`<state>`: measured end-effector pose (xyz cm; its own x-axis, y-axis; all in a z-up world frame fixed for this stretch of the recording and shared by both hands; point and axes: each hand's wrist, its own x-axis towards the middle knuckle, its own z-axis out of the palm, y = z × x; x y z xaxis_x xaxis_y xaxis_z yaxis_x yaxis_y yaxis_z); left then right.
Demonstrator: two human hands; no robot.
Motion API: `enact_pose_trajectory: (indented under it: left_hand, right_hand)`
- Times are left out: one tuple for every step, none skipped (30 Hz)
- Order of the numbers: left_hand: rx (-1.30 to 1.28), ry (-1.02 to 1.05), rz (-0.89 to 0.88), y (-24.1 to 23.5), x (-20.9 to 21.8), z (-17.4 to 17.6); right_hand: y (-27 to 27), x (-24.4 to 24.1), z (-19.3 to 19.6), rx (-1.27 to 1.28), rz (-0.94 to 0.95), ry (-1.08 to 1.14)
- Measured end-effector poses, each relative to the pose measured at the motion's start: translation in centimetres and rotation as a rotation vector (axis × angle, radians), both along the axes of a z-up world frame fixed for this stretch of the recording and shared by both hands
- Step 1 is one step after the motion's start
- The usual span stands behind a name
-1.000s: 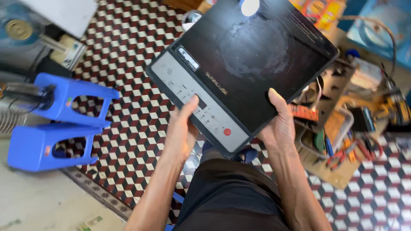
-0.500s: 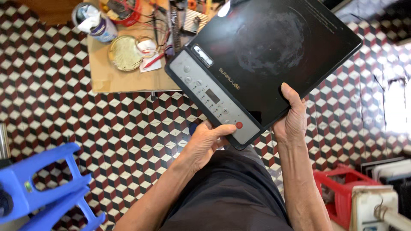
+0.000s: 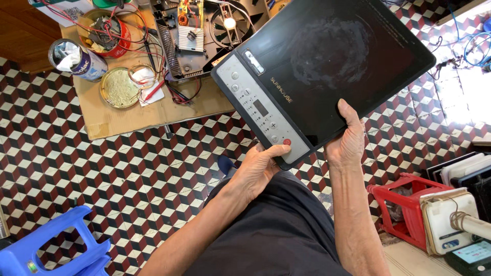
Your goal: The person works on the internal components of a disassembled induction cooktop, connecting wires to a circuit board and using a soldering iron. They then handle the cooktop's control panel, pressing buttons and inspecting the underside before placing it on the workbench.
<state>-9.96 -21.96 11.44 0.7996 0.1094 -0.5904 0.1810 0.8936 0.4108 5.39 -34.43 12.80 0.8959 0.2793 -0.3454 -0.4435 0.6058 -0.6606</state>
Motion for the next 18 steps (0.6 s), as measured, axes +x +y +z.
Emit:
enact_pose_trajectory:
  left_hand:
    - [-0.016, 0.001, 0.023, -0.4, 0.3, -0.1]
    - [-0.031, 0.002, 0.048, -0.7, 0.5, -0.2]
    - [-0.032, 0.004, 0.067, -0.9, 0.8, -0.3]
    - [-0.033, 0.007, 0.087, -1.2, 1.0, -0.4]
    - [-0.034, 0.009, 0.107, -1.4, 1.1, -0.5]
    - [-0.038, 0.015, 0.111, -1.5, 1.3, -0.6]
    - [-0.042, 0.02, 0.116, -1.6, 1.4, -0.7]
    - [-0.048, 0.026, 0.12, -1.6, 1.5, -0.8]
    - [-0.043, 0.031, 0.133, -1.7, 1.7, -0.9]
    - [-0.04, 0.034, 0.145, -1.9, 1.9, -1.0]
    - [-0.036, 0.037, 0.158, -2.0, 2.0, -1.1]
    - [-0.03, 0.032, 0.159, -2.0, 2.2, -1.1]
    - [-0.023, 0.026, 0.161, -2.1, 2.3, -1.2]
    - [-0.017, 0.019, 0.161, -2.1, 2.4, -1.2]
    - [-0.005, 0.029, 0.152, -2.1, 2.5, -1.2]
    - [0.007, 0.038, 0.141, -2.1, 2.6, -1.2]
    - [0.019, 0.046, 0.131, -2.2, 2.7, -1.2]
    - [0.022, 0.043, 0.13, -2.3, 2.8, -1.2]
  right_hand:
    - [-0.1, 0.2, -0.1, -0.008, -0.005, 0.007]
    - [-0.2, 0.4, -0.2, -0.015, -0.007, 0.015]
    - [-0.2, 0.7, -0.3, -0.011, -0.003, 0.014]
    - [-0.3, 0.8, -0.5, -0.007, 0.003, 0.015]
    - [-0.4, 1.0, -0.6, -0.003, 0.01, 0.016]
    - [-0.5, 1.2, -0.8, 0.013, 0.024, 0.023]
    - [-0.5, 1.4, -0.9, 0.029, 0.038, 0.03]
    - [-0.6, 1.6, -1.0, 0.044, 0.051, 0.038]
    - [-0.6, 1.7, -1.1, 0.042, 0.054, 0.045]
    - [-0.6, 1.9, -1.2, 0.039, 0.055, 0.05]
    - [-0.6, 2.0, -1.2, 0.036, 0.056, 0.055]
    - [-0.6, 2.1, -1.1, 0.033, 0.054, 0.06]
    - [-0.6, 2.1, -1.1, 0.031, 0.052, 0.066]
    - [-0.6, 2.2, -0.9, 0.029, 0.049, 0.071]
    - [-0.7, 2.2, -0.8, 0.007, 0.037, 0.073]
    - [-0.7, 2.1, -0.7, -0.014, 0.024, 0.074]
    - [-0.8, 2.2, -0.6, -0.036, 0.011, 0.075]
    - [-0.9, 2.2, -0.5, -0.027, 0.011, 0.074]
